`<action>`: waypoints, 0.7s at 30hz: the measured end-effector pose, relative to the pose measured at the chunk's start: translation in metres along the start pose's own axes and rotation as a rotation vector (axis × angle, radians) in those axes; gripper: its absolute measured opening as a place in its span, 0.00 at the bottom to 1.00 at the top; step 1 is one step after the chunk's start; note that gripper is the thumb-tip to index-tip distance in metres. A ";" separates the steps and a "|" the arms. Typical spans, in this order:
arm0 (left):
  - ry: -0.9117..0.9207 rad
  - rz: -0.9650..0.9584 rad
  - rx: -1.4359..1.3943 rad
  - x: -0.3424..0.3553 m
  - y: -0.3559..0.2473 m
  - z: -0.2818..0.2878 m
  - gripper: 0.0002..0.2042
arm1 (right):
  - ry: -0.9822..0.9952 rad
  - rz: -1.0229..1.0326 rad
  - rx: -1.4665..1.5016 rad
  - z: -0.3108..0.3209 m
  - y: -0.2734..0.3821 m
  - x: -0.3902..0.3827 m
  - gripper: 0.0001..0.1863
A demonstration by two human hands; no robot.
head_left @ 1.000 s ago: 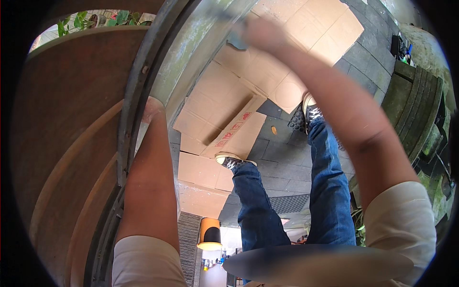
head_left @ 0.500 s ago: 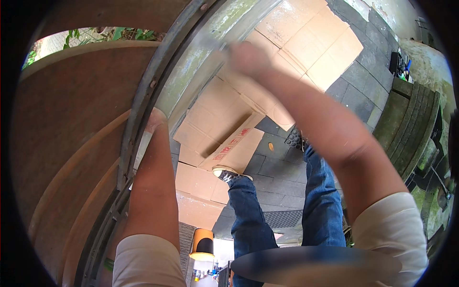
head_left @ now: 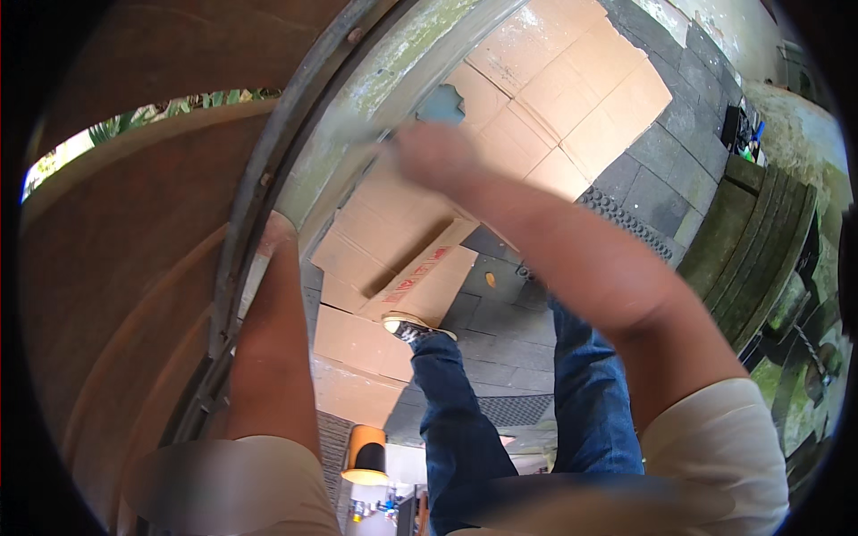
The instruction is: Applying putty and sanding a stone ledge or wall cap.
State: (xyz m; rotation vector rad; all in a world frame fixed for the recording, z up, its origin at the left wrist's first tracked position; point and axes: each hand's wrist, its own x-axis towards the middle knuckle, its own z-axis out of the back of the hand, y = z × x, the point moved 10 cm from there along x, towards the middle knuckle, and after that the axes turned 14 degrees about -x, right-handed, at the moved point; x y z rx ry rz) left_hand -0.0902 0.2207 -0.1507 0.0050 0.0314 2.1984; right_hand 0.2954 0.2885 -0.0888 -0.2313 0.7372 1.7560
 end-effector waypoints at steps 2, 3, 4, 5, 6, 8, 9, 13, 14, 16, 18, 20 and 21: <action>-0.308 -0.185 -0.022 -0.009 -0.028 0.039 0.17 | -0.024 -0.167 -0.059 0.042 -0.086 0.000 0.29; -0.307 -0.166 -0.020 -0.005 -0.026 0.041 0.17 | -0.133 -0.242 -0.122 0.067 -0.124 -0.004 0.32; -0.354 -0.320 0.081 -0.003 -0.038 0.044 0.17 | -0.232 -0.291 -0.178 0.089 -0.154 -0.003 0.32; -0.382 -0.475 0.188 -0.009 -0.043 0.042 0.17 | -0.316 -0.338 -0.233 0.101 -0.170 -0.006 0.33; -0.162 -0.199 0.041 0.010 -0.008 0.027 0.21 | -0.291 -0.317 -0.241 0.099 -0.165 -0.009 0.33; 0.067 0.059 -0.133 0.010 0.001 0.016 0.25 | -0.177 -0.195 -0.312 0.094 -0.152 0.001 0.32; 0.072 0.078 -0.140 0.004 0.002 0.005 0.25 | -0.171 -0.181 -0.327 0.102 -0.156 0.006 0.32; -0.075 -0.046 -0.137 0.007 -0.008 0.028 0.26 | -0.297 0.084 -0.438 0.182 -0.180 0.027 0.35; -0.100 0.003 -0.243 0.006 -0.005 0.035 0.27 | -0.296 0.096 -0.431 0.194 -0.158 0.031 0.35; -0.075 0.020 -0.266 -0.005 -0.014 0.048 0.27 | 0.425 -0.320 -0.218 0.149 -0.157 0.024 0.28; -0.048 0.016 -0.324 -0.011 -0.039 0.053 0.27 | -0.086 0.163 -0.293 0.115 -0.127 0.038 0.32; -0.055 0.036 -0.404 -0.013 -0.034 0.056 0.26 | 0.081 0.327 -0.334 0.053 -0.060 0.016 0.21; -0.062 0.036 -0.393 -0.009 -0.016 0.051 0.26 | 0.135 0.440 -0.372 0.039 -0.030 -0.004 0.16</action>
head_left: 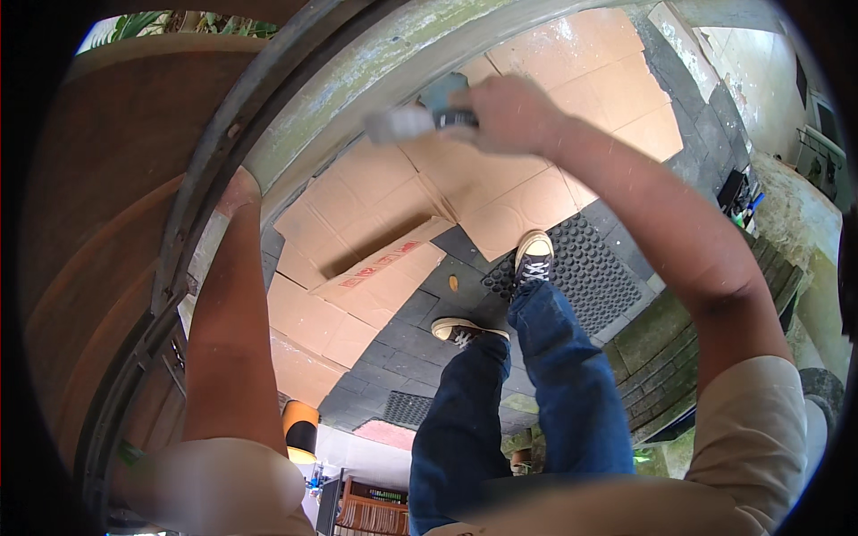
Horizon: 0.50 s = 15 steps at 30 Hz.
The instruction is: Applying putty and sanding a stone ledge or wall cap.
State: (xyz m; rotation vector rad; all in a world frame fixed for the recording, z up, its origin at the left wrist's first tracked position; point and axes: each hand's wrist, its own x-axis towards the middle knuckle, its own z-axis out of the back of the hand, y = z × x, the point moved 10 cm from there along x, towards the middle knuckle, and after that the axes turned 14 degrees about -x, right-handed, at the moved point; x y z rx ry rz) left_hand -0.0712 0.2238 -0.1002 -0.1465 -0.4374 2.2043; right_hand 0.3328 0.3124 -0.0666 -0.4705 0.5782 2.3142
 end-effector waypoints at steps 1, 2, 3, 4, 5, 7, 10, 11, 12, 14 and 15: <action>-0.071 -0.085 0.115 0.008 0.020 0.010 0.27 | -0.078 0.002 0.035 -0.012 0.001 0.003 0.16; -0.144 -0.167 0.223 0.013 0.028 0.016 0.27 | -0.157 0.002 0.062 -0.033 -0.009 0.002 0.17; -0.148 -0.165 0.201 0.006 0.011 0.005 0.27 | -0.270 -0.084 0.042 -0.048 -0.054 -0.008 0.15; -0.134 -0.127 0.087 -0.003 -0.019 0.002 0.26 | -0.389 -0.172 0.019 -0.055 -0.107 -0.025 0.13; -0.132 -0.091 -0.017 -0.006 -0.033 0.009 0.25 | -0.412 -0.222 0.005 -0.056 -0.146 -0.038 0.12; -0.176 -0.147 -0.034 -0.002 -0.033 0.018 0.25 | -0.434 -0.317 0.003 -0.050 -0.206 -0.055 0.11; -0.201 -0.153 -0.031 0.000 -0.030 0.017 0.25 | -0.525 -0.187 -0.077 -0.031 -0.205 -0.017 0.12; -0.181 -0.114 0.004 0.000 -0.024 0.013 0.25 | -0.552 -0.102 -0.119 -0.035 -0.184 0.012 0.11; -0.210 -0.110 -0.007 -0.001 -0.016 0.015 0.25 | -0.497 -0.085 -0.163 -0.043 -0.147 0.043 0.10; -0.249 -0.160 0.021 -0.003 -0.008 0.014 0.26 | -0.420 -0.067 -0.195 -0.061 -0.080 0.086 0.11; -0.282 -0.152 0.017 -0.006 -0.003 0.019 0.26 | -0.304 -0.122 -0.216 -0.074 -0.054 0.089 0.11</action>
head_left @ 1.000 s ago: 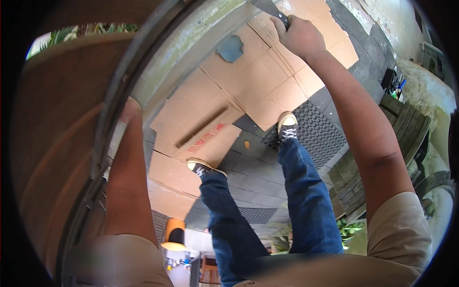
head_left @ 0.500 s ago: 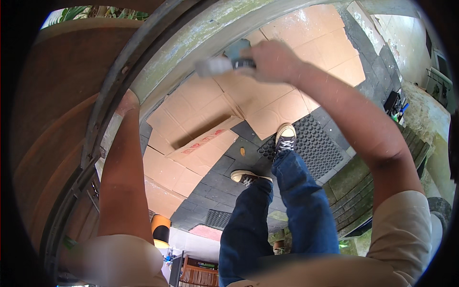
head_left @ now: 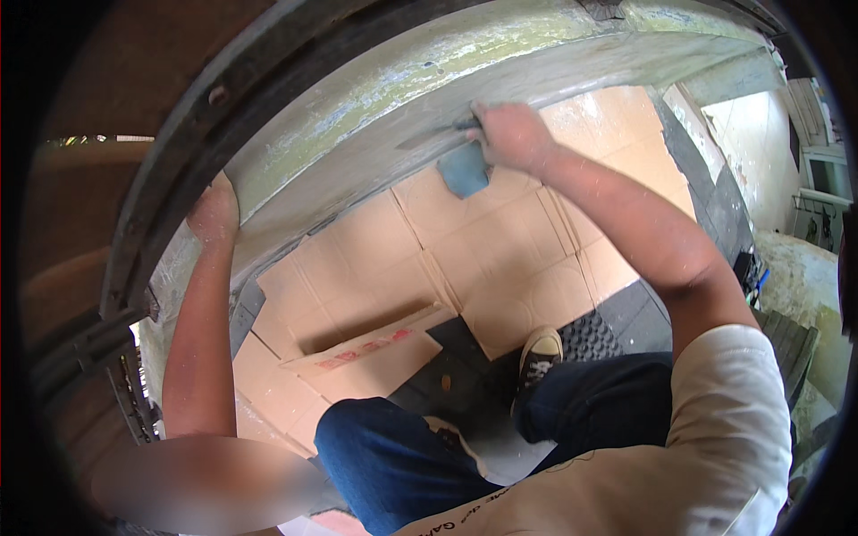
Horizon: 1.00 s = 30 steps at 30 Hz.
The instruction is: Applying putty and sanding a stone ledge or wall cap.
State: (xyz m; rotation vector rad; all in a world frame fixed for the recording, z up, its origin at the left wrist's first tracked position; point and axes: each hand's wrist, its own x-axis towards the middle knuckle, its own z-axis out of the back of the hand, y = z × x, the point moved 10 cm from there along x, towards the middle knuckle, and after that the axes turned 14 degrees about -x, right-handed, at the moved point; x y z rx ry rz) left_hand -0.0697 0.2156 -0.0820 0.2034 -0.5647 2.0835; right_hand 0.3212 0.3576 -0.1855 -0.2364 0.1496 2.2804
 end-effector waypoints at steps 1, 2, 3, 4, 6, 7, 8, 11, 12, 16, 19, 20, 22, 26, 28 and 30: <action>-0.063 -0.080 -0.045 0.001 -0.009 0.009 0.27 | -0.026 0.009 -0.016 -0.003 0.000 -0.006 0.11; -0.121 -0.159 -0.089 0.001 -0.018 0.018 0.28 | -0.103 -0.043 -0.001 -0.007 -0.017 -0.018 0.12; -0.141 -0.149 -0.093 0.001 -0.024 0.023 0.28 | -0.174 -0.091 0.017 -0.012 -0.040 -0.032 0.13; -0.032 -0.003 -0.043 0.005 -0.023 0.012 0.30 | -0.181 -0.192 0.063 -0.015 -0.084 -0.045 0.14; 0.078 0.164 0.011 0.000 -0.013 -0.003 0.32 | -0.189 -0.338 0.023 -0.003 -0.158 -0.072 0.17; 0.026 0.156 -0.001 0.004 -0.018 0.000 0.32 | -0.190 -0.384 -0.063 0.006 -0.173 -0.078 0.17; -0.023 0.146 -0.013 0.008 -0.016 0.003 0.33 | -0.182 -0.369 -0.066 0.005 -0.166 -0.079 0.17; -0.275 -0.024 -0.005 -0.002 -0.020 0.019 0.31 | -0.209 -0.430 -0.087 -0.005 -0.154 -0.087 0.20; -0.288 -0.016 -0.004 0.004 -0.017 0.023 0.31 | -0.191 -0.432 -0.062 -0.007 -0.154 -0.083 0.20; -0.140 0.033 -0.013 0.004 -0.020 0.023 0.26 | -0.279 -0.358 -0.115 0.001 -0.154 -0.075 0.20; -0.317 -0.118 -0.189 -0.057 -0.040 0.036 0.16 | -0.225 -0.265 -0.137 0.003 -0.143 -0.076 0.19; -0.327 -0.113 -0.177 -0.093 -0.046 0.029 0.16 | -0.200 -0.261 -0.146 0.003 -0.141 -0.078 0.19; -0.010 -0.375 -0.357 -0.179 -0.098 -0.011 0.12 | -0.207 -0.269 -0.140 -0.001 -0.157 -0.084 0.19; 1.047 0.178 -0.126 -0.329 -0.031 -0.131 0.49 | -0.154 -0.091 0.016 -0.001 -0.122 -0.065 0.20; 1.138 0.256 -0.112 -0.353 -0.022 -0.133 0.56 | -0.188 -0.048 -0.014 0.004 -0.072 -0.037 0.21; 1.224 0.326 -0.107 -0.374 -0.026 -0.132 0.64 | -0.123 -0.013 0.036 -0.008 -0.007 -0.008 0.23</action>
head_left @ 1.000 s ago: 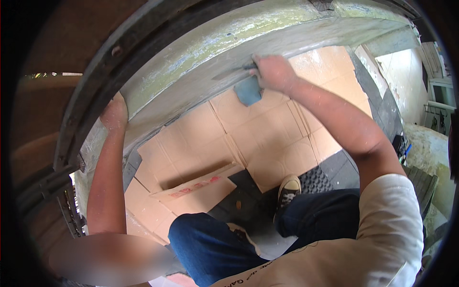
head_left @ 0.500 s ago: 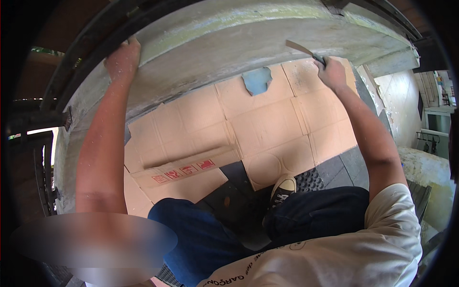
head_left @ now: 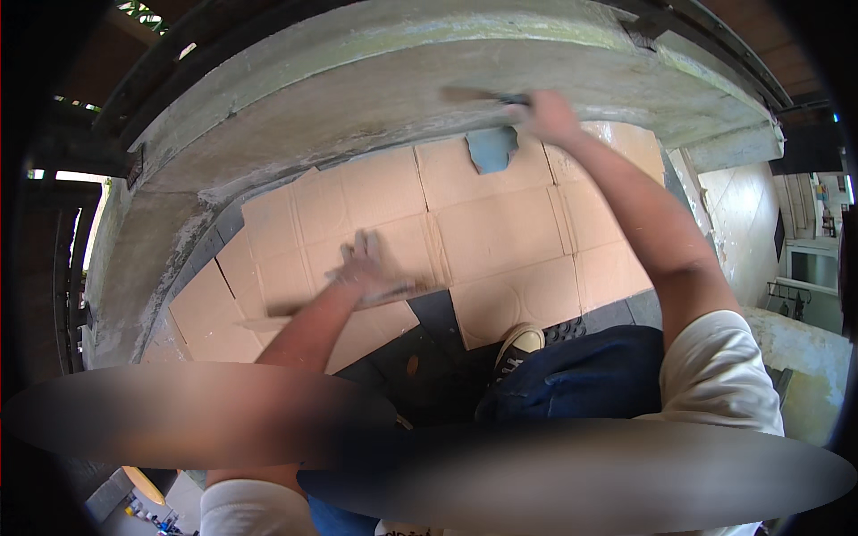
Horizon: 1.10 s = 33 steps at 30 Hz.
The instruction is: Applying putty and sanding a stone ledge or wall cap.
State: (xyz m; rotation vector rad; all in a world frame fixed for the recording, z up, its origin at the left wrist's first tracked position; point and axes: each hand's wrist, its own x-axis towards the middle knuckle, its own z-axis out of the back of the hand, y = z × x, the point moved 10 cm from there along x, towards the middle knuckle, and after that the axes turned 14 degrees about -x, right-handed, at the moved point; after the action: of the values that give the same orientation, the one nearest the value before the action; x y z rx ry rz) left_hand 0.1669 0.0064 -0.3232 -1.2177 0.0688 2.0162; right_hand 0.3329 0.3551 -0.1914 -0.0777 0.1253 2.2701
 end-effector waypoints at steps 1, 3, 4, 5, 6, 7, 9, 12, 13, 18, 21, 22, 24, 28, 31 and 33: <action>0.089 0.074 0.026 -0.013 0.007 -0.017 0.67 | -0.003 0.030 0.019 0.000 0.047 0.003 0.23; 0.168 0.150 0.046 -0.031 0.018 -0.034 0.70 | -0.014 0.070 0.039 0.008 0.093 -0.005 0.23; 0.166 0.158 0.144 -0.028 0.025 -0.040 0.72 | -0.018 0.074 0.046 0.009 0.099 -0.006 0.22; 0.165 0.174 0.244 -0.025 0.035 -0.046 0.74 | -0.019 0.080 0.059 0.007 0.106 -0.005 0.22; 0.136 0.187 0.256 -0.019 0.044 -0.050 0.75 | -0.044 0.024 0.099 0.009 0.086 -0.005 0.22; 0.136 0.180 0.253 -0.019 0.042 -0.053 0.75 | -0.070 -0.038 0.127 0.014 0.044 -0.009 0.22; 0.079 0.150 0.228 -0.015 0.031 -0.052 0.75 | -0.121 -0.062 0.179 0.021 -0.038 -0.024 0.24; 0.111 0.164 0.202 -0.010 0.030 -0.055 0.76 | -0.175 -0.065 0.268 0.032 -0.058 -0.031 0.25; 0.122 0.167 0.208 -0.011 0.035 -0.055 0.76 | -0.119 -0.062 0.202 0.047 -0.024 -0.027 0.26; 0.106 0.125 0.174 0.002 0.038 -0.054 0.76 | -0.125 0.004 0.174 0.062 0.081 -0.012 0.25; 0.115 0.113 0.168 -0.003 0.036 -0.048 0.76 | -0.118 -0.158 0.074 0.049 -0.009 -0.032 0.20; 0.114 0.109 0.158 -0.004 0.029 -0.045 0.76 | -0.091 -0.206 0.068 0.060 -0.044 -0.042 0.19; 0.150 0.121 0.190 -0.004 0.020 -0.044 0.76 | -0.108 -0.231 -0.020 0.081 -0.063 -0.048 0.18; 0.165 0.131 0.179 -0.004 0.031 -0.045 0.75 | -0.125 -0.078 0.073 0.086 0.065 -0.013 0.21; 0.136 0.106 0.148 -0.003 0.040 -0.045 0.74 | -0.094 -0.011 0.089 0.078 0.117 -0.007 0.22; 0.142 0.122 0.143 -0.005 0.045 -0.045 0.74 | -0.095 -0.028 0.045 0.078 0.107 -0.012 0.22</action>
State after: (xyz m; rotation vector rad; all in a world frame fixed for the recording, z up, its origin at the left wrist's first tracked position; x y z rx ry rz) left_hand 0.1724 -0.0465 -0.3584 -1.2898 0.3588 1.9879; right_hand 0.2582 0.2861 -0.1062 0.0517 0.1245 2.2378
